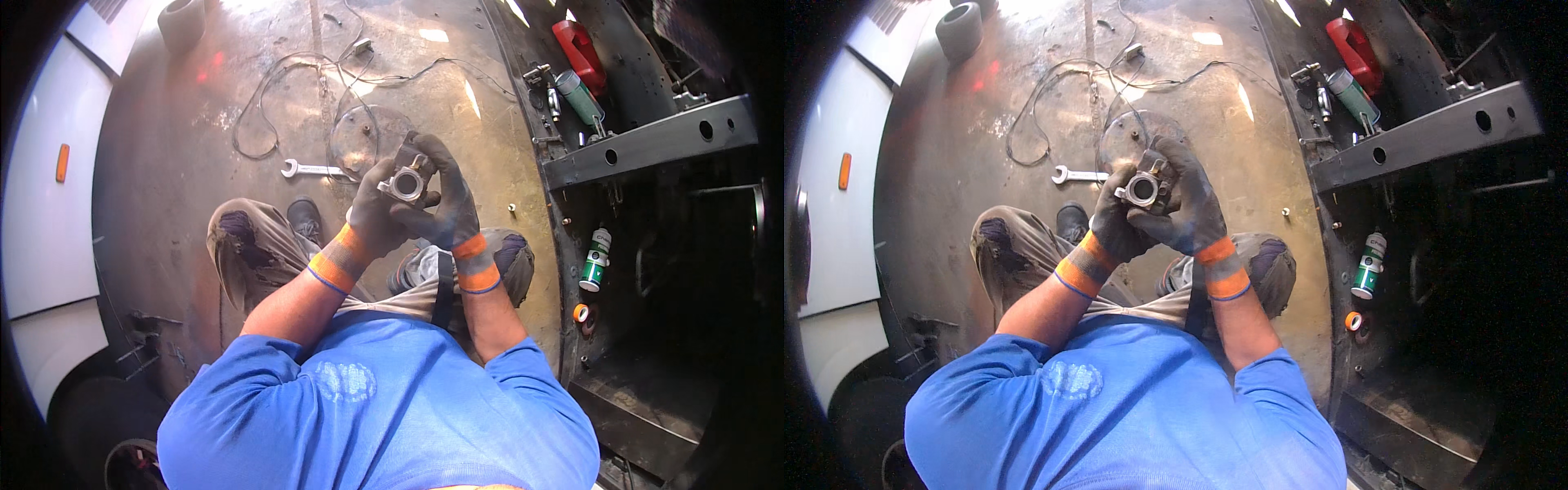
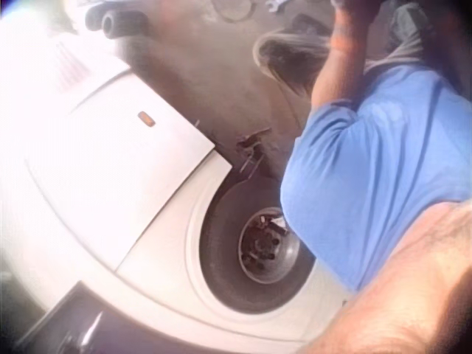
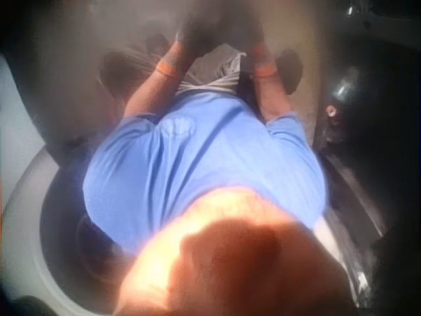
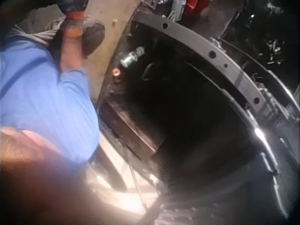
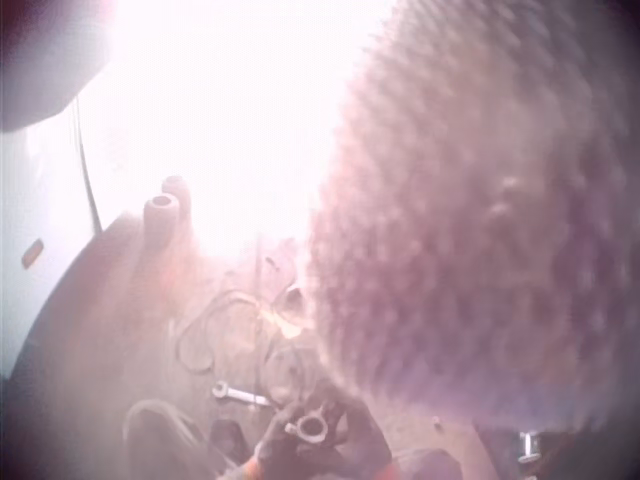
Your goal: The person sits on the workshop floor and assembles a mechanical component, likely a brake master cylinder. They insert a cylindrical part into a metal housing, attach a mounting bracket, and then connect a larger metal body to the assembly. The person rotates the assembled unit to inspect the connections.
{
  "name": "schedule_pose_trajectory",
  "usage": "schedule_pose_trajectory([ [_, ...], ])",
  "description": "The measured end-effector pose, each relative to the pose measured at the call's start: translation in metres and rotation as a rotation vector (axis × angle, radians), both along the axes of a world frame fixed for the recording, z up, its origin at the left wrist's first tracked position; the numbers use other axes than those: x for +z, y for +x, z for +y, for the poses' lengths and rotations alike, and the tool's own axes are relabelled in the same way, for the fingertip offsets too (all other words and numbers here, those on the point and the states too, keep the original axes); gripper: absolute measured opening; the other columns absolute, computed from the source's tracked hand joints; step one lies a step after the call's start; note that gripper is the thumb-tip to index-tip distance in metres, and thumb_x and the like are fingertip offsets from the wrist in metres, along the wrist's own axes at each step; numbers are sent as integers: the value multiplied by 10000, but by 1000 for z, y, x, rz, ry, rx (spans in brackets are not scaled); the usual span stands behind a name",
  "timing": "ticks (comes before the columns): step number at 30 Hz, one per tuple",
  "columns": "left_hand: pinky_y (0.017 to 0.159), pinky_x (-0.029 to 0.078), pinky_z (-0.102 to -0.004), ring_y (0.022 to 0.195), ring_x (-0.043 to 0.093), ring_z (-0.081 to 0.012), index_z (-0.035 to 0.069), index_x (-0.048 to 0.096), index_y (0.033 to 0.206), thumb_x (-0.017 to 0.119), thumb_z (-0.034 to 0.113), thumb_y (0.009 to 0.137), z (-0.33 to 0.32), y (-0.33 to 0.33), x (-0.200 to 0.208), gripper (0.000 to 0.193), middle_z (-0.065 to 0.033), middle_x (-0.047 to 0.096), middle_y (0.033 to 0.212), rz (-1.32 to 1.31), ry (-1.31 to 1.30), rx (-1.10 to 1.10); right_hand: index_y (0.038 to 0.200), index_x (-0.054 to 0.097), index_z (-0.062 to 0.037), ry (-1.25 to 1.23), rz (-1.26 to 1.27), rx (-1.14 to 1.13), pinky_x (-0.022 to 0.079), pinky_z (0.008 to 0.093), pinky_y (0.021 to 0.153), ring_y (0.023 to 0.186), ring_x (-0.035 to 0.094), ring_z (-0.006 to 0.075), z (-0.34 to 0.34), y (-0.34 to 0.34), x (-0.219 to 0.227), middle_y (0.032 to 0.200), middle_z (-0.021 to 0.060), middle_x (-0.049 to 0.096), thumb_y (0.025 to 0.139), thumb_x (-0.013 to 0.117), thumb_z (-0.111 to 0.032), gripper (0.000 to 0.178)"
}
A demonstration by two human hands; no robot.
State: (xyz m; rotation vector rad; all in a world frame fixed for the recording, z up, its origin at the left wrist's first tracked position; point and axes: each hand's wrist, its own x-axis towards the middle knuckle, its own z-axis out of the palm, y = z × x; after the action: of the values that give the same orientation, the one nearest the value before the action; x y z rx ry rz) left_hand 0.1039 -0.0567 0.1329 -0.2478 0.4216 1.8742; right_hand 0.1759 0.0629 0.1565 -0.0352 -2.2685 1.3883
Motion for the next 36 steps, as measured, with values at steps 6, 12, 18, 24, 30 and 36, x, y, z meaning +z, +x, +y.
schedule_pose_trajectory([
  [6, 619, 549, -328, 788, 677, -266, 89, 610, 1209, 515, 576, 903, -4, -7, -15, 583, -173, 682, 1048, 1, 404, -151, 1459, 296, 26, -413, 240, -37, 264, 425, 1159, 1377, 376, 293, -6, 23, -20, 1453, 199, 417, 953, 542, -386, 697],
  [12, 558, 502, -336, 730, 665, -300, 149, 637, 1183, 410, 673, 889, 4, 7, -12, 643, -181, 685, 1046, -99, 316, -127, 1422, 356, 27, -571, 192, -208, 314, 440, 1138, 1327, 444, 303, -12, 50, 2, 1401, 213, 474, 988, 499, -317, 572],
  [18, 549, 530, -373, 669, 683, -306, 130, 614, 1204, 354, 669, 906, 4, 33, -2, 668, -179, 699, 966, -164, 362, -209, 1328, 459, 52, -378, 211, -308, 360, 443, 1110, 1254, 518, 320, -19, 70, 25, 1321, 236, 538, 989, 503, -341, 520],
  [24, 603, 565, -371, 819, 678, -270, 65, 604, 1152, 356, 599, 927, 18, 58, 0, 631, -118, 670, 973, -129, 386, -204, 1278, 508, 70, -161, 175, -309, 388, 421, 1084, 1213, 549, 292, -14, 79, 34, 1282, 221, 572, 945, 541, -496, 658],
  [30, 654, 536, -351, 783, 649, -242, 81, 625, 1003, 422, 485, 911, 36, 67, 30, 462, -95, 659, 930, -161, 468, -282, 1235, 567, 61, -24, 108, -386, 457, 381, 1007, 1154, 583, 258, -20, 82, 69, 1241, 192, 604, 904, 536, -610, 749],
  [36, 615, 503, -338, 743, 633, -233, 81, 653, 996, 441, 503, 887, 60, 83, 20, 485, -108, 674, 893, -161, 527, -416, 1177, 604, 72, -43, 134, -405, 494, 358, 935, 1092, 606, 253, -26, 94, 81, 1244, 203, 590, 922, 487, -612, 740],
])
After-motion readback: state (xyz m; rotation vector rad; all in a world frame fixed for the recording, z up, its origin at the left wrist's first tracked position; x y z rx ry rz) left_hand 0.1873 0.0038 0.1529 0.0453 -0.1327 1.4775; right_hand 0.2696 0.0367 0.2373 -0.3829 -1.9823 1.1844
